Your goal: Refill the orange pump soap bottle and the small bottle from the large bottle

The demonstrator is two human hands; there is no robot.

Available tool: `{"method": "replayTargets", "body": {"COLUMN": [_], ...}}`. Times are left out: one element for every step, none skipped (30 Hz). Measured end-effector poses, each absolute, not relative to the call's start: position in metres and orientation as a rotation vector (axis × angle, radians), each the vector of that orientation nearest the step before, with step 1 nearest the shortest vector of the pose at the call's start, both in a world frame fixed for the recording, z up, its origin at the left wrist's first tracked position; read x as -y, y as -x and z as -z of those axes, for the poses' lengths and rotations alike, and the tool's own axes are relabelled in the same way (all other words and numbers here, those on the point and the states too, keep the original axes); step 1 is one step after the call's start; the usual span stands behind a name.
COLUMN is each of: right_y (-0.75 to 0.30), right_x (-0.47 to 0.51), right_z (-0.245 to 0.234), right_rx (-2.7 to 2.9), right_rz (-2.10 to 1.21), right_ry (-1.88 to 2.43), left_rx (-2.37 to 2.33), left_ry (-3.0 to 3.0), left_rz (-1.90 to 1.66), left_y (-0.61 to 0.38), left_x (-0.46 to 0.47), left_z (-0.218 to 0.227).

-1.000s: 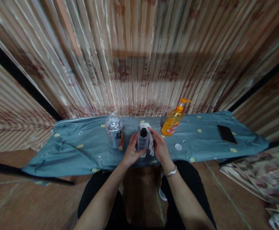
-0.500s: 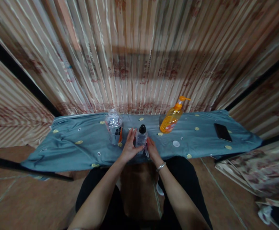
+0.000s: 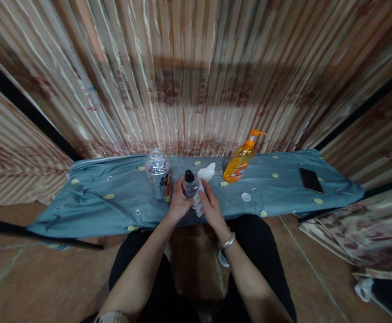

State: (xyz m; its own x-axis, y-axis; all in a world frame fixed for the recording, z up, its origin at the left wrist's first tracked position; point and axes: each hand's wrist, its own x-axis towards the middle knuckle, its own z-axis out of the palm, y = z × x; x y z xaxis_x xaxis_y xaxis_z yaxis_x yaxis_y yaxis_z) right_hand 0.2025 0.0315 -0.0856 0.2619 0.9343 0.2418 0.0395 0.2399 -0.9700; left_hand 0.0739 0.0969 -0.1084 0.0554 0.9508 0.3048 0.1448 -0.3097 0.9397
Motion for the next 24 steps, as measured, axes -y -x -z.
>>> {"method": "replayTargets", "body": {"right_y": [-0.201, -0.201, -0.201, -0.201, -0.201, -0.201, -0.201, -0.2, -0.199, -0.198, -0.197, -0.197, -0.197, -0.199, -0.202, -0.207, -0.212, -0.217, -0.222, -0.227, -0.23, -0.233, -0.234, -0.234], "right_x": [-0.031, -0.03, -0.028, -0.025, -0.021, -0.017, -0.014, -0.01, -0.008, -0.007, -0.008, -0.01, -0.013, -0.018, -0.023, -0.028, -0.033, -0.038, -0.042, -0.045, -0.048, -0.05, -0.051, -0.052], "right_z": [0.091, 0.098, 0.105, 0.113, 0.12, 0.126, 0.131, 0.134, 0.137, 0.138, 0.138, 0.137, 0.135, 0.133, 0.13, 0.127, 0.124, 0.121, 0.119, 0.118, 0.117, 0.117, 0.118, 0.12], "right_rx": [1.137, 1.142, 1.139, 1.128, 1.122, 1.125, 1.137, 1.158, 1.183, 1.212, 1.241, 1.267, 1.288, 1.308, 1.325, 1.337, 1.347, 1.353, 1.354, 1.35, 1.344, 1.337, 1.33, 1.325], "right_rz": [-0.834, -0.839, -0.848, -0.856, -0.867, -0.876, -0.878, -0.87, -0.847, -0.814, -0.775, -0.738, -0.711, -0.698, -0.701, -0.717, -0.744, -0.778, -0.821, -0.874, -0.94, -1.013, -1.083, -1.142], "right_ry": [1.17, 1.196, 1.224, 1.253, 1.278, 1.296, 1.307, 1.313, 1.316, 1.318, 1.319, 1.319, 1.317, 1.313, 1.307, 1.298, 1.285, 1.263, 1.235, 1.202, 1.171, 1.145, 1.125, 1.111], "left_rx": [-1.157, -1.173, -1.183, -1.187, -1.186, -1.183, -1.177, -1.17, -1.16, -1.147, -1.132, -1.118, -1.107, -1.099, -1.094, -1.091, -1.089, -1.088, -1.088, -1.092, -1.101, -1.112, -1.124, -1.133], "left_ry": [-1.571, -1.572, -1.574, -1.575, -1.574, -1.572, -1.568, -1.564, -1.559, -1.556, -1.555, -1.553, -1.55, -1.544, -1.536, -1.526, -1.514, -1.503, -1.494, -1.487, -1.482, -1.479, -1.475, -1.471], "left_rz": [-1.341, -1.342, -1.339, -1.333, -1.323, -1.31, -1.296, -1.28, -1.264, -1.248, -1.234, -1.222, -1.211, -1.2, -1.189, -1.178, -1.169, -1.163, -1.161, -1.163, -1.168, -1.174, -1.182, -1.189], "left_y": [-0.074, -0.074, -0.075, -0.076, -0.077, -0.078, -0.08, -0.081, -0.082, -0.082, -0.081, -0.08, -0.079, -0.076, -0.073, -0.07, -0.067, -0.065, -0.062, -0.06, -0.059, -0.058, -0.058, -0.058], "left_x": [-0.097, -0.097, -0.097, -0.096, -0.096, -0.095, -0.094, -0.093, -0.092, -0.091, -0.09, -0.09, -0.09, -0.091, -0.092, -0.093, -0.094, -0.096, -0.098, -0.099, -0.101, -0.102, -0.102, -0.102], "left_z": [0.107, 0.105, 0.104, 0.102, 0.101, 0.099, 0.099, 0.098, 0.097, 0.097, 0.096, 0.097, 0.097, 0.097, 0.098, 0.099, 0.1, 0.1, 0.1, 0.1, 0.1, 0.099, 0.098, 0.096]}}
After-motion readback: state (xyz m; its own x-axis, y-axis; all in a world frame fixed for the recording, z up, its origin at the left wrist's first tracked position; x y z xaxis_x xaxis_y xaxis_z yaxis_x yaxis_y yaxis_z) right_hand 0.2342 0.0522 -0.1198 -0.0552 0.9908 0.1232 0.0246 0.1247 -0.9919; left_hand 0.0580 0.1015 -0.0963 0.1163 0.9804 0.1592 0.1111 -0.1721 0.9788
